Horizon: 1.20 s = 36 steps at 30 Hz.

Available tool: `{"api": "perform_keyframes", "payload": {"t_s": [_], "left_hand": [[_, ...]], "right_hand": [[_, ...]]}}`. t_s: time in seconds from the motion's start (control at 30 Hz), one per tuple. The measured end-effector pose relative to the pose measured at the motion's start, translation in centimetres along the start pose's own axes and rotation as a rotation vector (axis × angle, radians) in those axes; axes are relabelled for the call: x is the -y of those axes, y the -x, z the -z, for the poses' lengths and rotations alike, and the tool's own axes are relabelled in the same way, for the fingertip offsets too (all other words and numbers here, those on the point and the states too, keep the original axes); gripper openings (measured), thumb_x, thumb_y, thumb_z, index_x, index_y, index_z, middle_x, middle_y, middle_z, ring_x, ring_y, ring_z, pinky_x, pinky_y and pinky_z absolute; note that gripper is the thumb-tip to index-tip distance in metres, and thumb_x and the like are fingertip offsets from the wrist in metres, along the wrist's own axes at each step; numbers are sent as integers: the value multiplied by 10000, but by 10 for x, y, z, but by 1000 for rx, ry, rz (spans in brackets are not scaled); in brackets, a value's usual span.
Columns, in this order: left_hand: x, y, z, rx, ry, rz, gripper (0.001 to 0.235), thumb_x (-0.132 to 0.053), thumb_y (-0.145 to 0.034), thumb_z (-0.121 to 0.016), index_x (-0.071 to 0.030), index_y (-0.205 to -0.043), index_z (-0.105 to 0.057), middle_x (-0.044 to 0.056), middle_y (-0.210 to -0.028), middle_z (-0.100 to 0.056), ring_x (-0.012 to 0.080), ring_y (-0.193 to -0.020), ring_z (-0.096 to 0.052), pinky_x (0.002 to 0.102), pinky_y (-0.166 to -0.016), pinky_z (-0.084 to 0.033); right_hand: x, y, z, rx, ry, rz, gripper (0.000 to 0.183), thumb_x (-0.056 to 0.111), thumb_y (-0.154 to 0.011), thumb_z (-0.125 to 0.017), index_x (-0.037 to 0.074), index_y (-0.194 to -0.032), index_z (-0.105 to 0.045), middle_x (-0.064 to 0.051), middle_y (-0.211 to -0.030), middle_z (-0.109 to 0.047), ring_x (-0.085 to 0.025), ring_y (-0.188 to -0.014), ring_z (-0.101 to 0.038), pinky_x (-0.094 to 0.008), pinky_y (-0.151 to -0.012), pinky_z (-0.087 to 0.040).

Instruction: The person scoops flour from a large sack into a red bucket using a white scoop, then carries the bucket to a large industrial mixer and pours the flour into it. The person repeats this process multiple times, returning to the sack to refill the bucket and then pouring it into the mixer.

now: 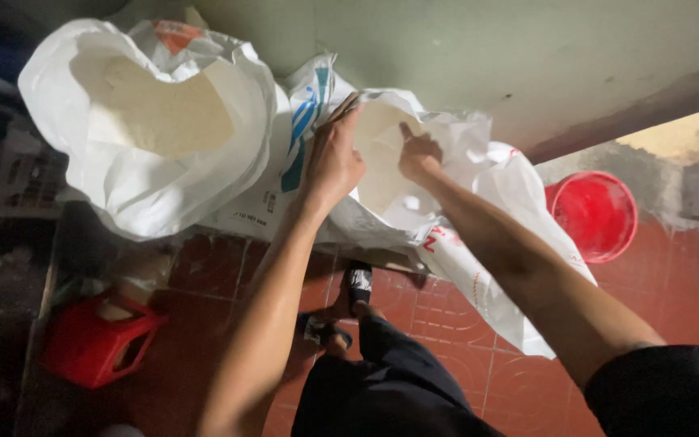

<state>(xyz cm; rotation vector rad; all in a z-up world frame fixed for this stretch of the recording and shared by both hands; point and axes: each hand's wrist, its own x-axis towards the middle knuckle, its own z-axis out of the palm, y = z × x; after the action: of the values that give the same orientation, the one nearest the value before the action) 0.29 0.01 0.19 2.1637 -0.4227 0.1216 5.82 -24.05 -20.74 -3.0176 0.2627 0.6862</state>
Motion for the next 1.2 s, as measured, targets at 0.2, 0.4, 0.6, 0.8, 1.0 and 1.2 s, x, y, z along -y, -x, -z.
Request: {"api": "perform_keyframes", "payload": {"t_s": [0.2,0.4,0.6,0.8,1.0,1.2], "left_hand": [[0,-1,7,74,-23,-38,701,148,-730,-557,68,-1425,-501,220,-1554,-474,351,-1427,-486,377,-1197,-381],[-3,1,17,91,-4,-26,789,176,-731,-524,42,-1503,-431,208,-1596,-416,335,-1459,-441,353,-1207,-367],[-7,6,23,119,18,-58,812,172,-730,-545,45,-1516,-389,198,-1625,-381,335,-1477,-407,355,-1207,-359],[-2,11,26,102,31,-62,804,185,-763,-519,49,-1542,-374,202,-1630,-372,341,-1518,-387,378,-1257,-331],[-14,10,29,138,-20,-55,815,162,-750,-526,47,-1540,-360,192,-1641,-354,338,-1503,-389,384,-1239,-330],[-16,12,21,171,24,27,837,144,-754,-532,37,-1558,-325,206,-1642,-338,341,-1499,-376,384,-1230,-325]], "right_hand": [[-2,-11,16,-29,-333,-392,915,51,-817,-615,318,-1611,-247,-176,-1401,-502,-388,-1203,-585,-470,-928,-568],[55,-6,12,-177,-236,35,915,15,-786,-604,294,-1597,-288,-153,-1511,-403,-379,-1286,-507,-469,-1000,-514],[31,5,20,-130,-138,417,877,20,-826,-590,335,-1598,-318,-75,-1585,-374,-323,-1407,-460,-457,-1048,-498],[40,3,1,-67,-4,627,911,-2,-729,-629,337,-1533,-365,-81,-1538,-396,-343,-1377,-421,-423,-1011,-490],[-5,3,4,-155,-447,614,754,11,-934,-485,377,-1589,-406,13,-1660,-455,-205,-1085,-691,-399,-801,-591],[-21,-10,30,8,-71,328,870,217,-753,-693,301,-1576,-423,-182,-1155,-709,-326,-1043,-676,-427,-886,-562]]}}
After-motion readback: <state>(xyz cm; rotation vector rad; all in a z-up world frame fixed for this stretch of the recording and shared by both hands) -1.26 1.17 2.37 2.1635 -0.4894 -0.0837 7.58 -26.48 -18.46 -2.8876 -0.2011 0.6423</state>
